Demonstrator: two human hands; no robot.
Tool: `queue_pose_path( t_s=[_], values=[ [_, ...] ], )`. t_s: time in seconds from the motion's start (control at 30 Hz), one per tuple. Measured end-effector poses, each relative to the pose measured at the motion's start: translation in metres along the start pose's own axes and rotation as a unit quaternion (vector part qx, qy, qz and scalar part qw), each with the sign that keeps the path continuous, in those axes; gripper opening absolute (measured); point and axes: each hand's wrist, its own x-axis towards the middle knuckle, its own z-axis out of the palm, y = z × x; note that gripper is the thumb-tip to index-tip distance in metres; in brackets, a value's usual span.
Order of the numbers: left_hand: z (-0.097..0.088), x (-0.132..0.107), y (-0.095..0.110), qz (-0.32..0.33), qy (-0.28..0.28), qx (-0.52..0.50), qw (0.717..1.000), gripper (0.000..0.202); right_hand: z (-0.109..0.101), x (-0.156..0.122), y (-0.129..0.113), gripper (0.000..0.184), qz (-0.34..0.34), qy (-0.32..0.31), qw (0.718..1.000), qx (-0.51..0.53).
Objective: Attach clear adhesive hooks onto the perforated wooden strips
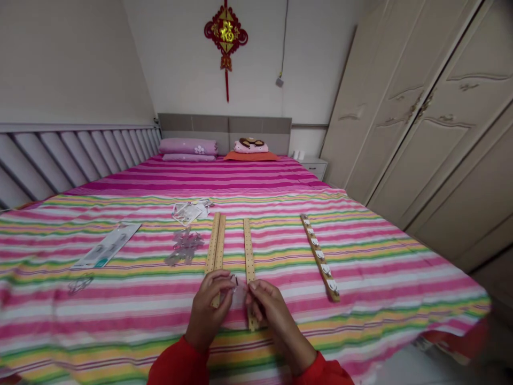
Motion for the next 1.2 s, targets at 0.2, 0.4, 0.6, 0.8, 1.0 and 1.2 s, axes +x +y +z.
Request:
queue_pose_path(
  t_s=[0.2, 0.4, 0.6, 0.8, 1.0, 1.2],
  values=[
    [0.015, -0.003, 0.008, -0.062, 0.008, -0.024, 0.998, 0.015, -0.01, -0.003, 0.007, 0.043, -0.005, 0.038, 0.999, -0.012],
    [0.024, 0.004, 0.014, -0.4, 0.007, -0.271, 0.876, 0.017, -0.014, -0.007, 0.002, 0.05, -0.041, 0.096, 0.995, -0.005],
    [0.031, 0.001, 0.025, -0.605, 0.007, -0.461, 0.649, 0.032, -0.014, -0.006, 0.002, 0.049, -0.028, 0.064, 0.997, -0.025],
    [0.035, -0.002, 0.024, -0.595, -0.02, -0.482, 0.643, 0.026, -0.016, -0.004, 0.007, 0.041, -0.016, 0.028, 0.999, -0.029],
    [0.036, -0.003, 0.022, -0.569, -0.051, -0.48, 0.666, 0.037, -0.018, -0.001, 0.012, 0.042, 0.006, 0.021, 1.0, -0.002],
    [0.045, -0.009, 0.01, -0.523, -0.065, -0.417, 0.741, 0.045, -0.022, 0.007, 0.012, 0.051, -0.002, 0.022, 1.0, 0.009]
  ],
)
